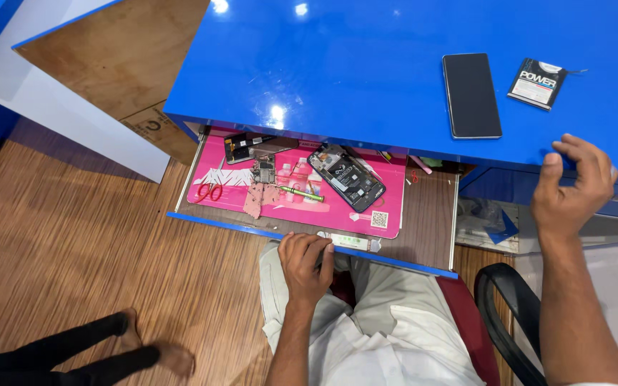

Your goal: The person sits at a blue desk and works on a disassembled smartphone. They use a white plastic spudger to pry and disconnect internal components, including the motherboard and battery, from the phone's chassis. The person handles the motherboard and other small parts with their hands, placing them on a pink mat inside a drawer.

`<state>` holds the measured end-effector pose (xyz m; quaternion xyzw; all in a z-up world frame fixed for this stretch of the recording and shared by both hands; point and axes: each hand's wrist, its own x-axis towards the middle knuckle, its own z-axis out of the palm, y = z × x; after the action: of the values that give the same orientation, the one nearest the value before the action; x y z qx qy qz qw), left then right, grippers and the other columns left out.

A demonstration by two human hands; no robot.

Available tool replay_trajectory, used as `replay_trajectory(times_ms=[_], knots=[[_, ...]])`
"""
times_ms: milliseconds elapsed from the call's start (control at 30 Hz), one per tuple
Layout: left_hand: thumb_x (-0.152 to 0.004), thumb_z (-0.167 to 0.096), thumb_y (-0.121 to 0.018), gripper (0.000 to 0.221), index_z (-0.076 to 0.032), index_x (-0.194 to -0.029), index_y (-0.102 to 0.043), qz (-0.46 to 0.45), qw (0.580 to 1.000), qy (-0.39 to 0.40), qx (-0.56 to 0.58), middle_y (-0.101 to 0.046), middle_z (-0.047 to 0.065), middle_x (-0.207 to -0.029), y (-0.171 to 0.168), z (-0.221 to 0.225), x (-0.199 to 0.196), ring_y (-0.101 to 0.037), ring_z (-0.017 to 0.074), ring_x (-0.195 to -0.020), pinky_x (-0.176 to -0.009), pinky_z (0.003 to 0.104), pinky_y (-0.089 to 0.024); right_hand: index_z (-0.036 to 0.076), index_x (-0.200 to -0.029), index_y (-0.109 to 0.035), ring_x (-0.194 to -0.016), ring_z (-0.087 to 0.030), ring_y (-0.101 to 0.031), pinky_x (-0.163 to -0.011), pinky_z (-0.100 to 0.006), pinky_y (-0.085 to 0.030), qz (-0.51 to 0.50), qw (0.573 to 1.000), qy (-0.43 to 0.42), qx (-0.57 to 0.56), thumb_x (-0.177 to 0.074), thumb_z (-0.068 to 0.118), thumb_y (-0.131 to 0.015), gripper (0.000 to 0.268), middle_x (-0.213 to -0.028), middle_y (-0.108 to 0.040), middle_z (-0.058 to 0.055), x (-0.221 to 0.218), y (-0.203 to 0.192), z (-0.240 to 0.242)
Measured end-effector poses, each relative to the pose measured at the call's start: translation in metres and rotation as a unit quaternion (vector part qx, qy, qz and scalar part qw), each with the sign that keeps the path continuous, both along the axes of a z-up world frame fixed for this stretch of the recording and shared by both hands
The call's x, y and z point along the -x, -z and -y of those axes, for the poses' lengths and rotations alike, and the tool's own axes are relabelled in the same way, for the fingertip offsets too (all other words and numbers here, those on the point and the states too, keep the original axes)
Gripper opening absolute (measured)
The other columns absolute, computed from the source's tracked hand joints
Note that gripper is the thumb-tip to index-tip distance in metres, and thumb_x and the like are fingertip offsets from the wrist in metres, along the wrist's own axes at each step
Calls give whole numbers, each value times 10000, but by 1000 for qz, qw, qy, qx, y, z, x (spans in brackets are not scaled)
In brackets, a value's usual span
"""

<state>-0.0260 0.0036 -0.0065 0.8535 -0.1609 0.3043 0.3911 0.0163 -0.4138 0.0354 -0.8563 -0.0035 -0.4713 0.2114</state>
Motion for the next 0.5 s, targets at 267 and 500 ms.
replay_trajectory(times_ms=[267,500], knots=[[-850,-73,-748,56,-76,-902,-726,-19,1000,-23,-3,-705,41,-805,-15,-17,36,-646,234,-758,-823,380,-441,54,-981,-717,-896,-258,-681,-777,-372,-531,-95,969,-227,-20,-877,151,-781,156,-1044,-725,-112,46,-9,-117],[-862,-60,-738,36,-35,-887,-745,-61,992,-63,87,-695,75,-701,-14,-31,52,-629,201,-577,-576,326,-480,39,-977,-700,-739,-256,-658,-626,-394,-529,-260,916,-280,119,-696,624,-792,655,-849,-664,-81,46,-20,-191]])
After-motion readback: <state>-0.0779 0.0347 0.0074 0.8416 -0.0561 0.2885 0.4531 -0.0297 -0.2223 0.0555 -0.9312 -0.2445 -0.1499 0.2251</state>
